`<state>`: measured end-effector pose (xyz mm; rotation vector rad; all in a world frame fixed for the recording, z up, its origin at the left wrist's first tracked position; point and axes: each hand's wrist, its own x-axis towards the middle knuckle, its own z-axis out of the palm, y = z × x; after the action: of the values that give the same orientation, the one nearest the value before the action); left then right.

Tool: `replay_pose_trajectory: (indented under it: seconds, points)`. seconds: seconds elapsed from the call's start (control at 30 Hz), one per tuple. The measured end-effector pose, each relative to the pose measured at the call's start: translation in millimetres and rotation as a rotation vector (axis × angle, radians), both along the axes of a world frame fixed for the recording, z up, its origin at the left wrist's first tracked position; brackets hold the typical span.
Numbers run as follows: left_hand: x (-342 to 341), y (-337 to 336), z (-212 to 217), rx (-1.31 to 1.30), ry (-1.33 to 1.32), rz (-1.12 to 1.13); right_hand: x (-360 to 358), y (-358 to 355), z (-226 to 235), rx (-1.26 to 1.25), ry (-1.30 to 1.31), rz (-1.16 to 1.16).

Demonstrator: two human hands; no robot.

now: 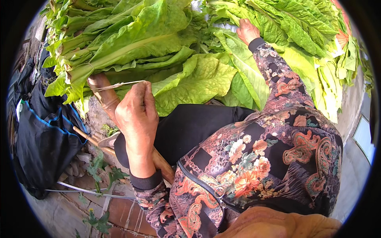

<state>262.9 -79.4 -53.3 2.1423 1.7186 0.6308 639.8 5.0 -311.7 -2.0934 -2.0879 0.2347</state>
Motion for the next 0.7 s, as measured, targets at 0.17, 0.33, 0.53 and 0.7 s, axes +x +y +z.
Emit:
replay_pose_trajectory:
  seconds: [0.17, 0.33, 0.53, 0.7]
  points:
    - [1.1, -4.0, 10.6, -0.053, 0.019, 0.034, -44.1, -44.9, -7.9, -0.608, -0.051, 0.029]
    - [-1.5, -6.1, 7.1, -0.011, 0.027, -0.008, -29.5, -80.9, -66.0, -0.048, 0.364, -0.071]
    - [-16.2, -35.1, 24.9, 0.033, 0.000, -0.020, 5.3, -39.7, 53.5, -0.069, 1.329, -0.388]
    - [-4.8, -53.8, 41.0, -0.045, 0.185, 0.027, -118.3, 18.6, 205.6, -0.016, 0.900, 0.356]
